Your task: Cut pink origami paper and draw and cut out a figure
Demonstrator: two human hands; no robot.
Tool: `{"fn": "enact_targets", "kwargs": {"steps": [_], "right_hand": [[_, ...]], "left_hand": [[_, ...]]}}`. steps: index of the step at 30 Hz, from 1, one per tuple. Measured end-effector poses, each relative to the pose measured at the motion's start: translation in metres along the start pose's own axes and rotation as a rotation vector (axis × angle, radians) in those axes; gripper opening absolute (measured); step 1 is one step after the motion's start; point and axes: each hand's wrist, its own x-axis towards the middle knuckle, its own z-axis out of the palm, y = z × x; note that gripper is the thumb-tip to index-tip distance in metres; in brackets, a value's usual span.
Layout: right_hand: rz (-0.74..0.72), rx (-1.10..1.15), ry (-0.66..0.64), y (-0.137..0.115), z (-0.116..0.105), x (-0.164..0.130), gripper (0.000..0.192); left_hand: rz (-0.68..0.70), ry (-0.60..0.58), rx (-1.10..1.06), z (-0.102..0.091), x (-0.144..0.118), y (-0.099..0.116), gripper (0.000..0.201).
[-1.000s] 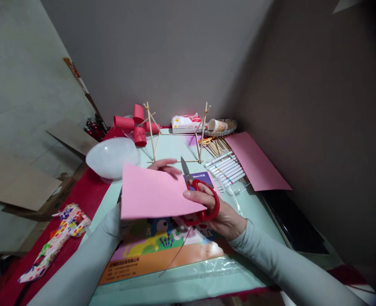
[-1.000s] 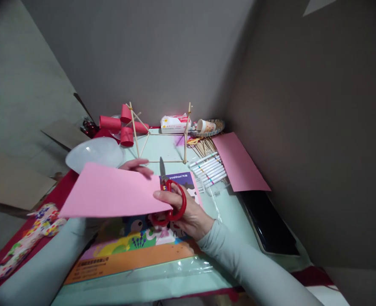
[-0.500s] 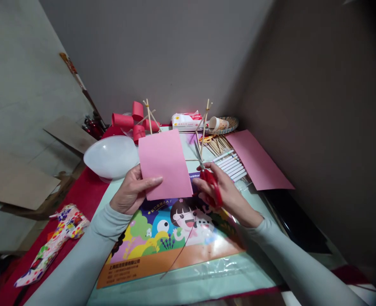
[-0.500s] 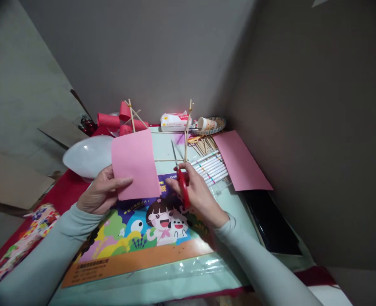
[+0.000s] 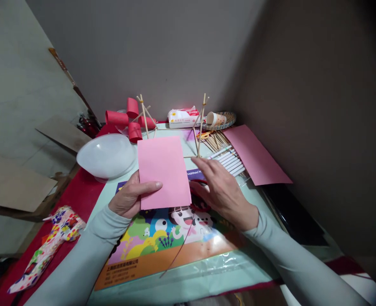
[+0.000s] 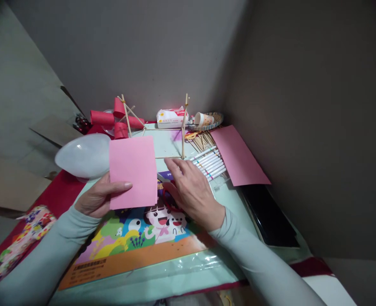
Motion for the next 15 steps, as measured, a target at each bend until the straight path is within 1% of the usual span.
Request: {"fn": "enact_targets", "kwargs": {"steps": [1, 2, 3, 5, 7, 9, 10, 12, 13, 15], "right_hand": [[-0.081, 0.034, 0.111, 0.001, -0.002, 0.001, 0.045], [-0.171, 0.067, 0.182, 0.002, -0.004, 0.001, 0.045], [-0.269, 0.098, 0.209, 0.003, -0.006, 0.001, 0.042], [-0.427, 0.154, 0.193, 0.003, -0.006, 0.001, 0.032], [-0.510, 0.220, 0.160, 0.003, -0.004, 0.001, 0.027], [-0.512, 0.288, 0.152, 0.004, -0.001, 0.001, 0.025], [-0.498, 0.317, 0.147, 0.005, 0.001, 0.001, 0.024], [-0.461, 0.366, 0.133, 0.005, 0.004, 0.001, 0.025], [-0.431, 0.392, 0.122, 0.004, 0.005, 0.001, 0.027], [-0.328, 0.477, 0.104, 0.001, 0.007, 0.001, 0.028]], "left_hand": [[-0.014, -0.020, -0.011, 0.001, 0.000, -0.001, 0.085], [-0.024, -0.045, -0.026, 0.001, 0.000, -0.003, 0.083], [-0.030, -0.074, -0.041, 0.002, 0.000, -0.006, 0.080], [-0.041, -0.133, -0.059, 0.002, 0.000, -0.011, 0.070], [-0.047, -0.172, -0.062, 0.002, 0.001, -0.015, 0.061], [-0.050, -0.168, -0.081, 0.003, 0.002, -0.016, 0.050], [-0.042, -0.142, -0.103, 0.003, 0.004, -0.016, 0.043], [0.008, -0.054, -0.144, 0.005, 0.006, -0.015, 0.030], [0.037, -0.009, -0.149, 0.006, 0.007, -0.014, 0.026], [0.065, 0.046, -0.107, 0.010, 0.007, -0.014, 0.026]]}}
